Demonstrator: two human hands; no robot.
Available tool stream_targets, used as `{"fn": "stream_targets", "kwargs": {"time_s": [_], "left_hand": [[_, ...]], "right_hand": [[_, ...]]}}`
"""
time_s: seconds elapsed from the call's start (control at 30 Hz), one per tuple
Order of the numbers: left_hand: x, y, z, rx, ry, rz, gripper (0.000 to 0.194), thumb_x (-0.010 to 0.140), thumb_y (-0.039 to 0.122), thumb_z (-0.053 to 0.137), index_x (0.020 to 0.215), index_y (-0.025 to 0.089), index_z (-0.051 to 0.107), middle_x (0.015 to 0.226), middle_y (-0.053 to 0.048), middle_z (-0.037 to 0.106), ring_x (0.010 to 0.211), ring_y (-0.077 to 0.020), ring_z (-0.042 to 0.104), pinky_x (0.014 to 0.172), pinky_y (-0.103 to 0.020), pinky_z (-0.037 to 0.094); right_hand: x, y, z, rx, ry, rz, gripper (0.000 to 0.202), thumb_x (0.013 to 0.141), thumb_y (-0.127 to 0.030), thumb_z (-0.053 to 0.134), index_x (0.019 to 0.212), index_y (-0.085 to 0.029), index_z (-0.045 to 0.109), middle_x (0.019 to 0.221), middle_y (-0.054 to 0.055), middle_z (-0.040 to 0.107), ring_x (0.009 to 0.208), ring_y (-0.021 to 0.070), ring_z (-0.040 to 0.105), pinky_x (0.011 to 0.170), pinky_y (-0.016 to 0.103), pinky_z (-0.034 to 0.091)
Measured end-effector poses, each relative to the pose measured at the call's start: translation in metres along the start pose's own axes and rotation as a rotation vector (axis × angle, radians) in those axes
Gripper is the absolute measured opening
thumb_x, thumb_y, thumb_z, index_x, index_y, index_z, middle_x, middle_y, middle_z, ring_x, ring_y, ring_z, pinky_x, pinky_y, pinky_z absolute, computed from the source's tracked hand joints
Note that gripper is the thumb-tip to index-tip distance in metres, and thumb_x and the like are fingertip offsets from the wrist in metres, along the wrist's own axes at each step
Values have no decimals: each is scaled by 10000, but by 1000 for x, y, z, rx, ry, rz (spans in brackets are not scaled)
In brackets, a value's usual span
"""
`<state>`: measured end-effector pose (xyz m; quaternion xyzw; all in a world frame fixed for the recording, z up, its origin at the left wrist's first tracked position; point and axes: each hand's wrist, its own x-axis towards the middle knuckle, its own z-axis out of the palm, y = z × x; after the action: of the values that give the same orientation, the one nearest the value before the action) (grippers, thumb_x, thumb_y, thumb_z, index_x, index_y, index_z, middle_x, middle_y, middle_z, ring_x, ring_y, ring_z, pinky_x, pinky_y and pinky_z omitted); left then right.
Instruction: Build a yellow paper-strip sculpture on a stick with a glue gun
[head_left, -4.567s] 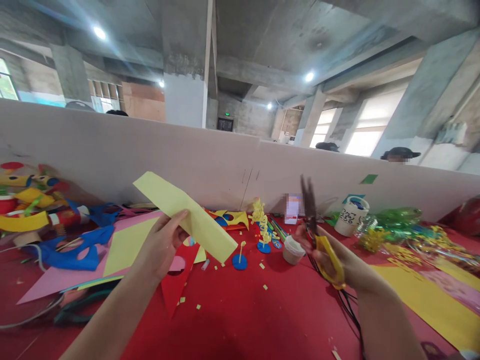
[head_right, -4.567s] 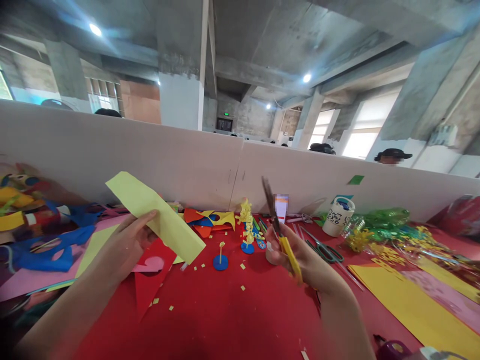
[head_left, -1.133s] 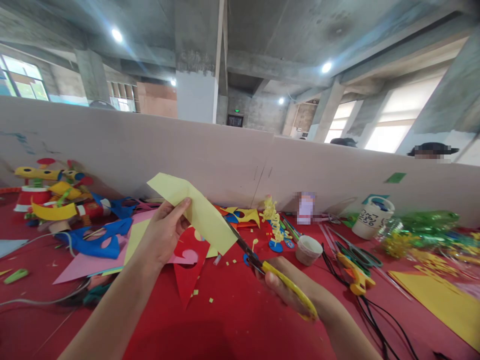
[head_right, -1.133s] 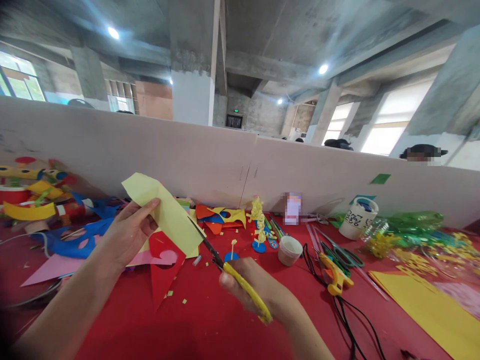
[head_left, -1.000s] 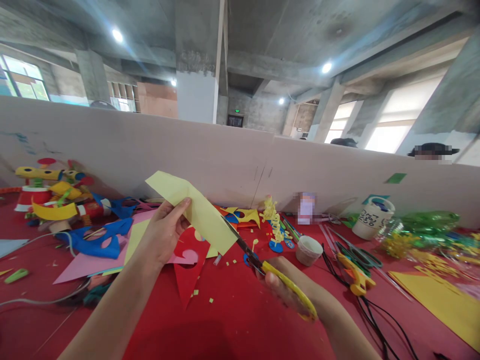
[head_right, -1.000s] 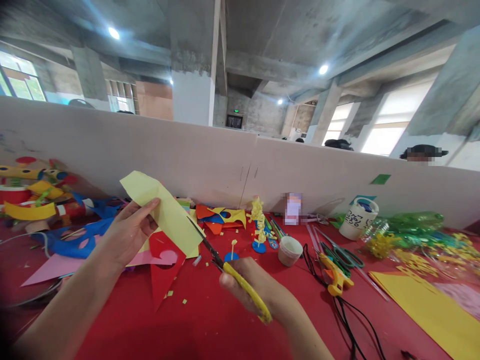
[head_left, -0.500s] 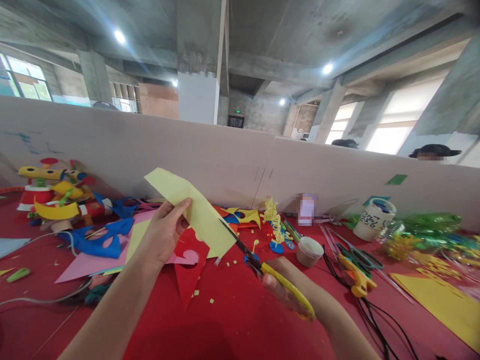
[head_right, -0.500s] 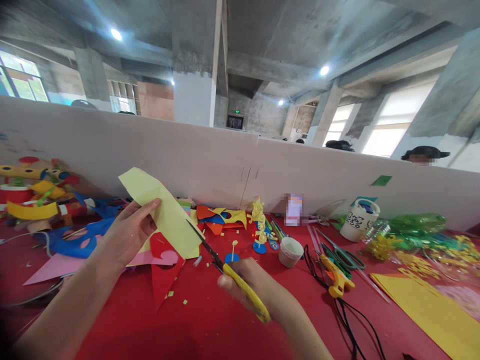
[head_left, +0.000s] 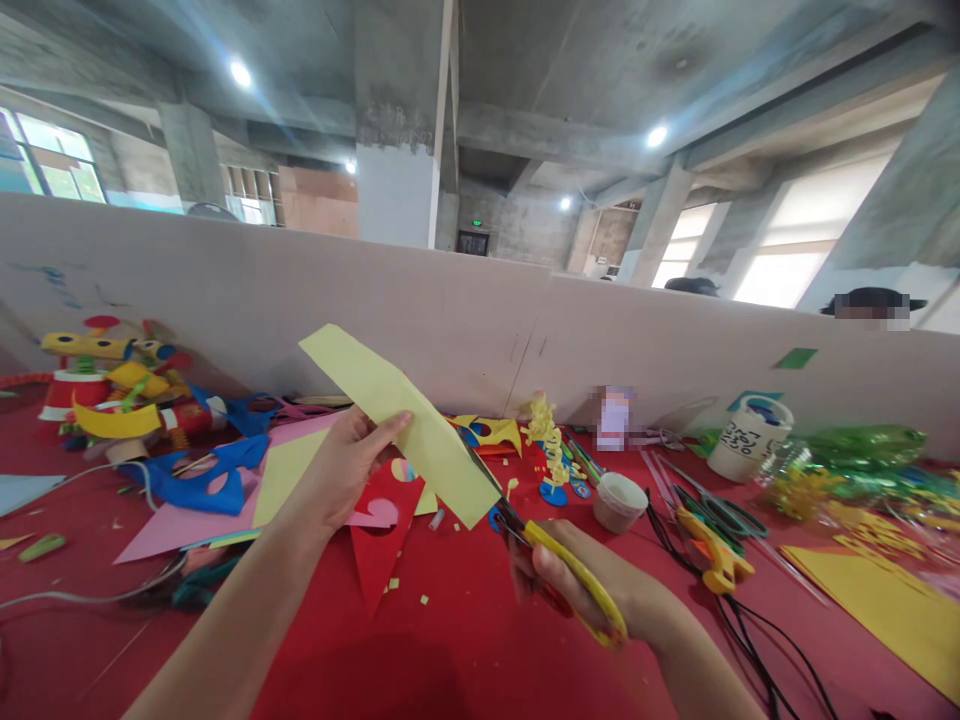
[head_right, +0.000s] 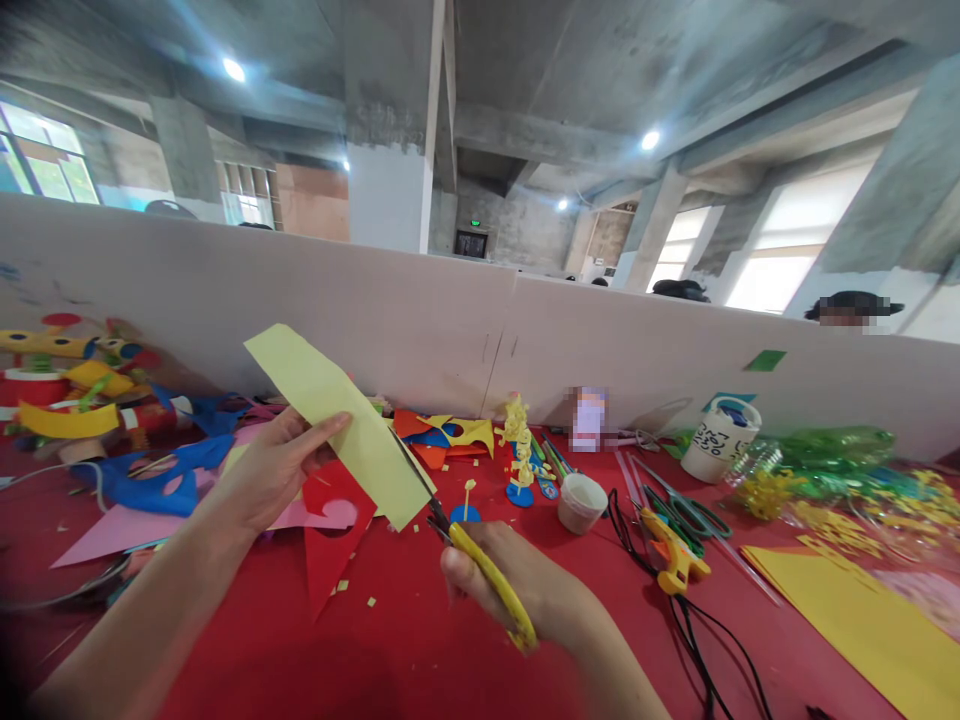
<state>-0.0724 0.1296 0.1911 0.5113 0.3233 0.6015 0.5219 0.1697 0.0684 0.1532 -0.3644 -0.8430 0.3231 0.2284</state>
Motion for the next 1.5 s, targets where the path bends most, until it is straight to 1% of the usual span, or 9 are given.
{"fn": "stream_targets", "kwargs": {"time_s": [0.13,0.27,0.4,0.53,0.67,0.8,1.03,1.3,1.5], "left_hand": [[0,-1,0,19,-20,-3,281,707,244,679,980,188,636,894,-34,708,760,-188,653,603,-246,519],[1,0,-1,25,-18,-4,281,712,244,676,985,189,639,891,-32,707,763,-177,651,626,-237,518],[0,1,-2,28,-21,-3,265,717,245,674,975,192,647,895,-31,707,763,-174,651,644,-240,519],[0,2,-4,36,-28,-6,279,722,250,672,995,197,647,911,-32,707,775,-172,650,662,-238,520],[0,3,-3,28,-32,-13,276,722,244,673,993,202,650,910,-25,707,787,-165,649,691,-234,520],[0,3,-3,28,-30,-20,301,717,248,677,1013,204,640,910,-28,707,790,-173,651,683,-238,521],[0,3,-4,43,-6,-33,359,708,261,681,1054,195,608,960,-42,697,831,-196,648,686,-260,522],[-2,5,-2,52,0,-37,378,697,262,683,1064,206,614,943,-41,701,814,-198,648,669,-263,517],[0,1,-3,107,-12,-27,361,710,270,663,1059,195,612,920,-42,698,775,-187,643,660,-264,507]], "right_hand": [[1,-1,0,9,1,3,597,843,-657,127,674,-188,455,662,37,551,548,127,469,518,253,357],[4,1,2,40,8,46,639,788,-730,143,623,-189,440,602,31,518,515,127,456,479,254,327],[7,8,6,86,53,69,629,718,-798,185,593,-205,353,520,-5,415,462,111,399,418,243,263],[8,12,8,97,74,63,612,734,-785,183,621,-204,338,513,-35,329,430,84,301,397,234,224],[10,11,8,109,87,49,627,730,-789,175,613,-198,350,500,-39,317,434,80,280,391,229,225],[11,13,9,152,82,49,619,716,-795,216,605,-199,338,511,-46,299,443,77,293,396,219,281],[12,19,12,202,93,67,619,695,-800,273,592,-195,352,528,-41,317,449,76,331,380,204,345],[14,26,15,193,121,82,621,671,-815,294,556,-205,318,469,-56,289,389,84,388,348,207,299],[8,11,5,81,47,24,633,762,-755,197,577,-193,423,541,12,478,491,119,464,444,246,336]]}}
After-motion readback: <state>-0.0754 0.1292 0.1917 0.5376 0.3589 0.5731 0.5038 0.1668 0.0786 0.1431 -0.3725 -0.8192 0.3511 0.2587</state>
